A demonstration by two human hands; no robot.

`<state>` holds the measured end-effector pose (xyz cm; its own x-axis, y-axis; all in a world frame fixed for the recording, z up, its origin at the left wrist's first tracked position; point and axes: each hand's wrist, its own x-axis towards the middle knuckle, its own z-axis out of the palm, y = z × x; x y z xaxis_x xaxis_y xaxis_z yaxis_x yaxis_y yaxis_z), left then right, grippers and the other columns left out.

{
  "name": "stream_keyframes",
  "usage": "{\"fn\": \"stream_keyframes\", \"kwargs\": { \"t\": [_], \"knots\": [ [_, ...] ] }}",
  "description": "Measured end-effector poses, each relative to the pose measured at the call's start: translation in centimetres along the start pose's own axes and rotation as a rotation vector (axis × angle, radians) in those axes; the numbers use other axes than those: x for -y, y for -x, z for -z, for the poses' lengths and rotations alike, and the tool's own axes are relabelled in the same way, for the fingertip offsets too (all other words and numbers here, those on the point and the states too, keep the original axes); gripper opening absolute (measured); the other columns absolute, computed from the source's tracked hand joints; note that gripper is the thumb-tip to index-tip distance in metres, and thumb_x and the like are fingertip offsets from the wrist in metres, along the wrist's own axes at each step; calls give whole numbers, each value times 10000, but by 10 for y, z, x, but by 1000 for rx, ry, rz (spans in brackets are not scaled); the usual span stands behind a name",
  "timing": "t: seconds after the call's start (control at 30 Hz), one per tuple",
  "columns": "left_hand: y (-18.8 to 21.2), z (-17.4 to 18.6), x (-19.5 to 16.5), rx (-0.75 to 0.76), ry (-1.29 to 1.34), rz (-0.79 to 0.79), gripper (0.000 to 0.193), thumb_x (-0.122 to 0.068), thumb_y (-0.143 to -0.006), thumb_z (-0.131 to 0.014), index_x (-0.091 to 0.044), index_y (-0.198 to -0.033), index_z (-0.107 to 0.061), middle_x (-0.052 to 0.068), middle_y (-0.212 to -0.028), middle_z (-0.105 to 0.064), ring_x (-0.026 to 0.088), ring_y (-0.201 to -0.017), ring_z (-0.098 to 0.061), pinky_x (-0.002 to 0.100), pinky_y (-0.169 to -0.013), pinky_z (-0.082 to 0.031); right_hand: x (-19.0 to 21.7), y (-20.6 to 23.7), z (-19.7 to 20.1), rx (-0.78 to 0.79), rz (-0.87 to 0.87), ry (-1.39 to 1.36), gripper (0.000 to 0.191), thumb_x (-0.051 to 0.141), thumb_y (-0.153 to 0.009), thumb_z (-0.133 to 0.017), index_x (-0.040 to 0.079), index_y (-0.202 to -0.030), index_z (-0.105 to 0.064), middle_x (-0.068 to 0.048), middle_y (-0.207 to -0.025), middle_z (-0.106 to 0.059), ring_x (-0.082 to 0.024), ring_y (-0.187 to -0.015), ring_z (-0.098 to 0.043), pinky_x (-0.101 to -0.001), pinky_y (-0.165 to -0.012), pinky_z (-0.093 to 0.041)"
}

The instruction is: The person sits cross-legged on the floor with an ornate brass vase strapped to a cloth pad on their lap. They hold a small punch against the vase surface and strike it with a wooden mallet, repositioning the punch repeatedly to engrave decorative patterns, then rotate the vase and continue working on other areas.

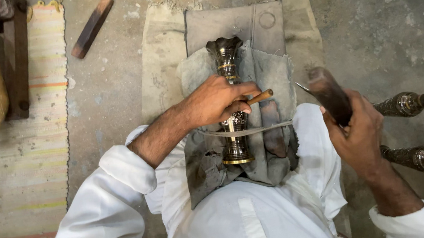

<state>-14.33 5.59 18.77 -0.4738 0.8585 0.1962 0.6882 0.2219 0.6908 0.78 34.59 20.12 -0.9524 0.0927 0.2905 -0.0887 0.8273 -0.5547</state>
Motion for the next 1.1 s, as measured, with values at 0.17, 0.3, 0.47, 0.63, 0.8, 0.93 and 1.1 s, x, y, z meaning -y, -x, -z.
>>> {"fn": "stream_keyframes", "kwargs": {
  "t": [0.17, 0.3, 0.47, 0.63, 0.8, 0.93, 1.1],
  "knots": [
    [2, 0, 2, -41, -3, -33, 331, -278, -896, -743, -126, -1174, -648, 52, -792, -760, 283, -739, -750, 444, -653, -546, 0, -5, -1, 52, -104, 137, 437, 118, -857, -773, 1, -1251, -625, -151, -908, -670, -286, -793, -657, -418, -737, -520],
    [3, 1, 3, 5, -24, 0, 337, -287, -912, -752, -115, -1180, -643, 67, -794, -748, 303, -743, -735, 459, -661, -539, -1, -7, -4, 20, 222, 298, 417, 52, -812, -752, 29, -1219, -665, -130, -931, -695, -284, -837, -656, -426, -743, -509],
    [4, 3, 2, 0, -23, -17, 334, -287, -922, -754, -108, -1180, -639, 77, -792, -734, 320, -756, -725, 466, -663, -533, -5, -8, -8, 41, 55, 195, 348, 113, -859, -750, 32, -1179, -638, -119, -925, -690, -271, -817, -663, -415, -742, -525],
    [4, 5, 0, -9, -17, -9, 328, -290, -920, -750, -120, -1180, -645, 72, -784, -731, 321, -736, -721, 466, -646, -525, -8, -6, -9, 45, -87, -6, 328, 137, -893, -745, 34, -1183, -633, -139, -959, -700, -244, -844, -668, -408, -763, -537],
    [5, 7, 0, -22, -27, -11, 329, -269, -909, -753, -129, -1193, -663, 84, -755, -721, 324, -697, -714, 467, -635, -523, -8, -5, -10, 12, -95, -47, 321, 113, -953, -785, -20, -1198, -627, -180, -1013, -689, -261, -910, -681, -404, -793, -536],
    [7, 7, 1, -29, 14, -12, 310, -267, -926, -749, -128, -1188, -657, 76, -781, -725, 306, -688, -717, 453, -625, -526, -7, -7, -11, 33, 89, 124, 391, 80, -913, -747, -11, -1281, -649, -171, -1071, -710, -284, -960, -695, -413, -875, -552],
    [9, 7, 4, -54, 13, -59, 324, -245, -917, -755, -118, -1199, -661, 90, -787, -720, 321, -692, -702, 457, -604, -511, -3, -10, -10, 77, -194, -26, 331, 199, -942, -753, 7, -1191, -648, -147, -951, -699, -264, -842, -690, -414, -774, -548]
  ]
}}
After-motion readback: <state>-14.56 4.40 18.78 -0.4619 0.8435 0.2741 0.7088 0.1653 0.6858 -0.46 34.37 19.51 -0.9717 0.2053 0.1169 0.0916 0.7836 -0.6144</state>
